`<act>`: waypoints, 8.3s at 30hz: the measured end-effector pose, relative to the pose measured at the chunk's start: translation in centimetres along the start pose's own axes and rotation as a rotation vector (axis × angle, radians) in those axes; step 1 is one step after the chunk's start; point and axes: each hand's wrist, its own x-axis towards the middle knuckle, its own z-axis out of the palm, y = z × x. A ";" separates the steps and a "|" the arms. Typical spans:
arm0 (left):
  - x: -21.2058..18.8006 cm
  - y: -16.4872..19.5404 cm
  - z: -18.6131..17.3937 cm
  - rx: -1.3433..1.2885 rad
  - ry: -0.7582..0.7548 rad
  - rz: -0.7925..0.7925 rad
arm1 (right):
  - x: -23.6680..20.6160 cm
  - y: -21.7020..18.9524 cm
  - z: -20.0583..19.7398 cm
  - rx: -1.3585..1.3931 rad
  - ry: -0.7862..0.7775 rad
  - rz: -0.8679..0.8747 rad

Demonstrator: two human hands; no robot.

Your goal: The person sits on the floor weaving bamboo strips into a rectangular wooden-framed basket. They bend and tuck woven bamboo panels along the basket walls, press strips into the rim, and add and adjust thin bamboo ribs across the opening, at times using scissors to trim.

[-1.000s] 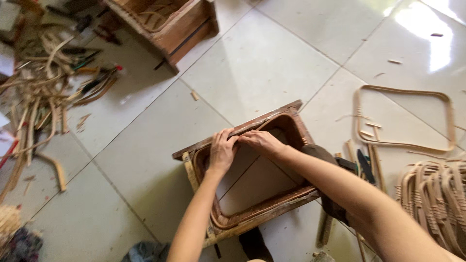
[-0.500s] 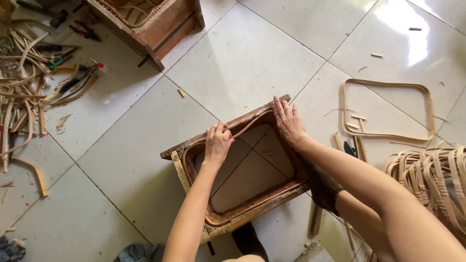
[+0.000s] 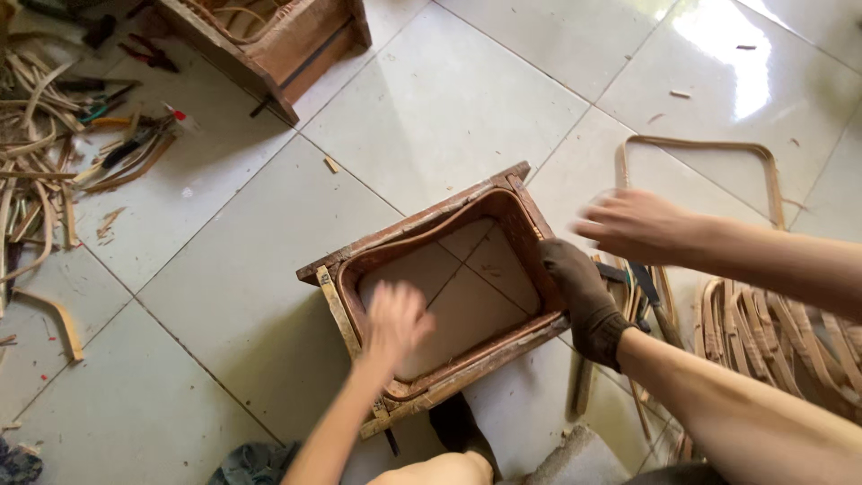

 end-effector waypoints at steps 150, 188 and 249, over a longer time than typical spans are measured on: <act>8.1 10.1 -10.6 -0.241 0.260 -0.062 | 24.4 -4.8 -11.5 -0.345 -0.121 -0.879; 17.7 4.7 -9.4 -0.165 0.389 -0.295 | 21.3 -5.6 -8.2 -0.262 -0.578 -0.762; 11.6 5.9 4.9 -1.205 0.074 -1.059 | 15.8 2.2 9.1 -0.939 -0.239 -0.805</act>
